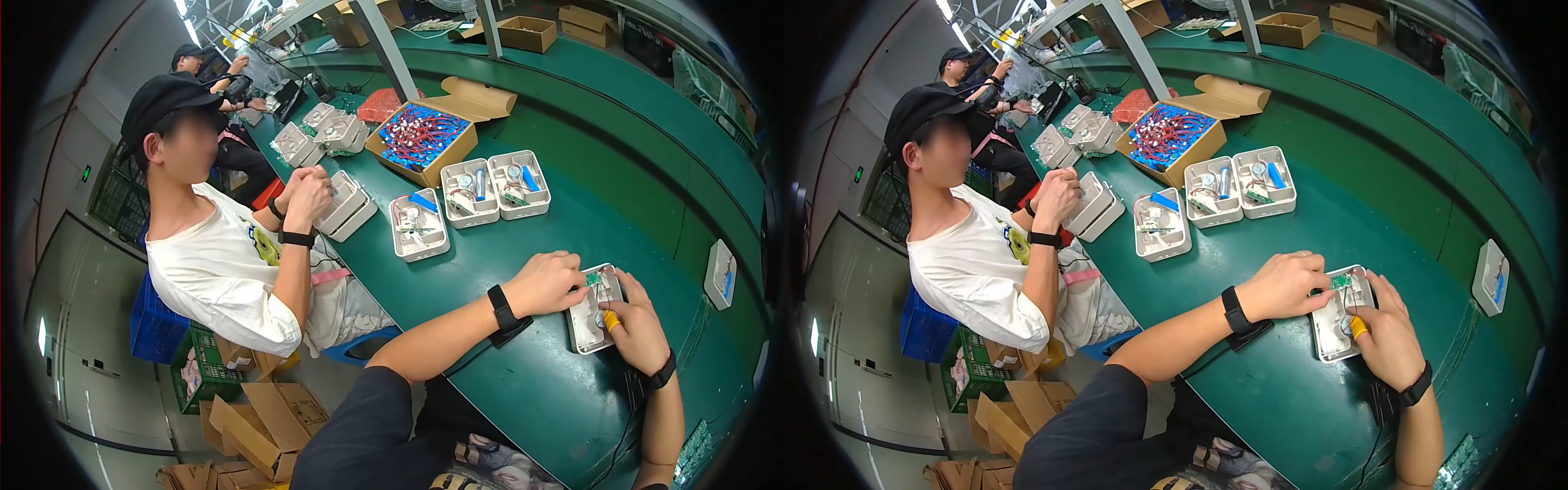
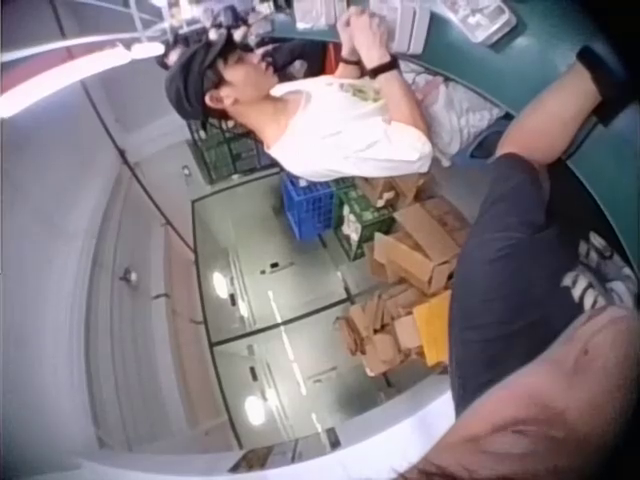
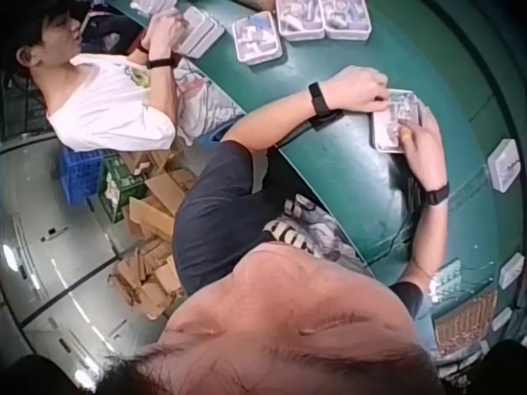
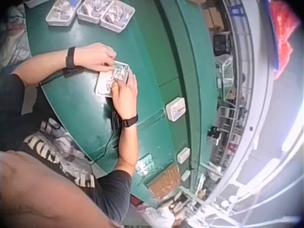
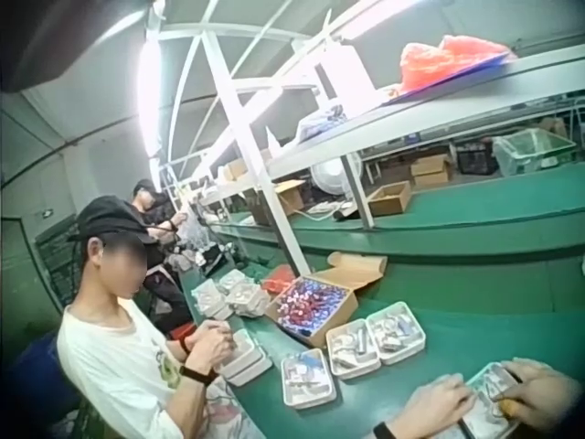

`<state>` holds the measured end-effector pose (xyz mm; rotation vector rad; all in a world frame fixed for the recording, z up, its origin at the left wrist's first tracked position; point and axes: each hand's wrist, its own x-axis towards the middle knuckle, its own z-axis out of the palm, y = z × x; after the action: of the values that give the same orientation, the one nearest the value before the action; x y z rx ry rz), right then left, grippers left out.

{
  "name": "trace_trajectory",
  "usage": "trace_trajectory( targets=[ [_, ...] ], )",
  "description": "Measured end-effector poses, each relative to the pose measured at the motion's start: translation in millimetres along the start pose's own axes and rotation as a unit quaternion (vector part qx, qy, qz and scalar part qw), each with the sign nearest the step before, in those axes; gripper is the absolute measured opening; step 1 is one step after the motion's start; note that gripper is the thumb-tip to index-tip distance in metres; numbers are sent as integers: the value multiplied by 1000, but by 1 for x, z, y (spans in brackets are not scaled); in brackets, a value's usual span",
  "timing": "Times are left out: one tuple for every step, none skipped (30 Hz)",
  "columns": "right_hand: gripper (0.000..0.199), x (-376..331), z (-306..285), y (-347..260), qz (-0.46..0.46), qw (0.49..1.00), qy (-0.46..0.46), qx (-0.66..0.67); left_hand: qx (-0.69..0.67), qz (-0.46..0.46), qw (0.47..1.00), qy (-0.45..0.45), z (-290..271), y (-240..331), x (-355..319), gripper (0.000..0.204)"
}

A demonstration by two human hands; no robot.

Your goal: Assembling and inspecting small electronic components on an industrial production line.

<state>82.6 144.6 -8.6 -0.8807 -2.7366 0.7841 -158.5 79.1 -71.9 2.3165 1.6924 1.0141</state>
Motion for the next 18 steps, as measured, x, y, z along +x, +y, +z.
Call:
trace_trajectory(
  targets=[
    [27, 1, -2, 0, 11, 1000, -9, 1, -1, -4, 1000, -2, 0, 0, -1, 23],
    [27, 0, -3, 0, 21, 1000, -19, 2, -1, -8, 1000, -3, -1, 0, -2, 23],
    [27, -2, -3, 0, 22, 1000, -20, 1, -3, -12, 1000, -5, -1, 0, -4, 23],
    [27, -3, -4, 0, 19, 999, -19, -17, -6, -9, 1000, -5, 0, 0, -2, 23],
    [26, -6, -6, 0, 18, 999, -19, -36, 1, -1, 1000, 1, 1, 1, -1, 23],
    [26, -11, -8, -1, 20, 998, -18, -56, 4, 9, 1000, 6, 2, 4, 2, 22],
    [26, -13, -8, 1, 31, 997, -16, -62, 4, 21, 1000, 11, 5, 6, 6, 22],
    [26, -8, -3, 3, 4, 997, 1, -71, 11, 22, 1000, 13, 4, 5, 6, 21],
    [26, -10, -1, 10, -10, 996, 16, -87, 5, 29, 999, 14, 6, 4, 9, 20],
    [26, -6, -2, 12, -34, 996, 11, -78, 0, 20, 1000, 6, 2, 3, 10, 20],
    [26, -2, 0, 12, -51, 996, 3, -68, -10, 13, 1000, -6, -3, 1, 6, 20],
    [26, 1, 1, 13, -61, 997, -2, -57, 15, 27, 1000, -6, -7, -2, 4, 20],
    [26, 10, 1, 14, -78, 996, -5, -47, 14, 16, 1000, -6, -12, -4, 0, 18],
    [28, 15, -5, 15, -35, 999, -15, -5, 0, 18, 1000, -6, -14, -6, -4, 17],
    [30, 20, -13, 18, -3, 999, -22, 38, -5, 15, 1000, -3, -18, -6, -4, 16],
    [30, 19, -16, 28, 21, 999, -16, 24, -12, 23, 1000, -12, -18, -5, 0, 15],
    [32, 17, -18, 39, -9, 997, 74, -28, -17, 29, 999, -21, -16, -2, 5, 15],
    [35, 17, -18, 46, -50, 982, 162, -79, -27, 41, 999, -18, -16, 2, 7, 15]
  ],
)
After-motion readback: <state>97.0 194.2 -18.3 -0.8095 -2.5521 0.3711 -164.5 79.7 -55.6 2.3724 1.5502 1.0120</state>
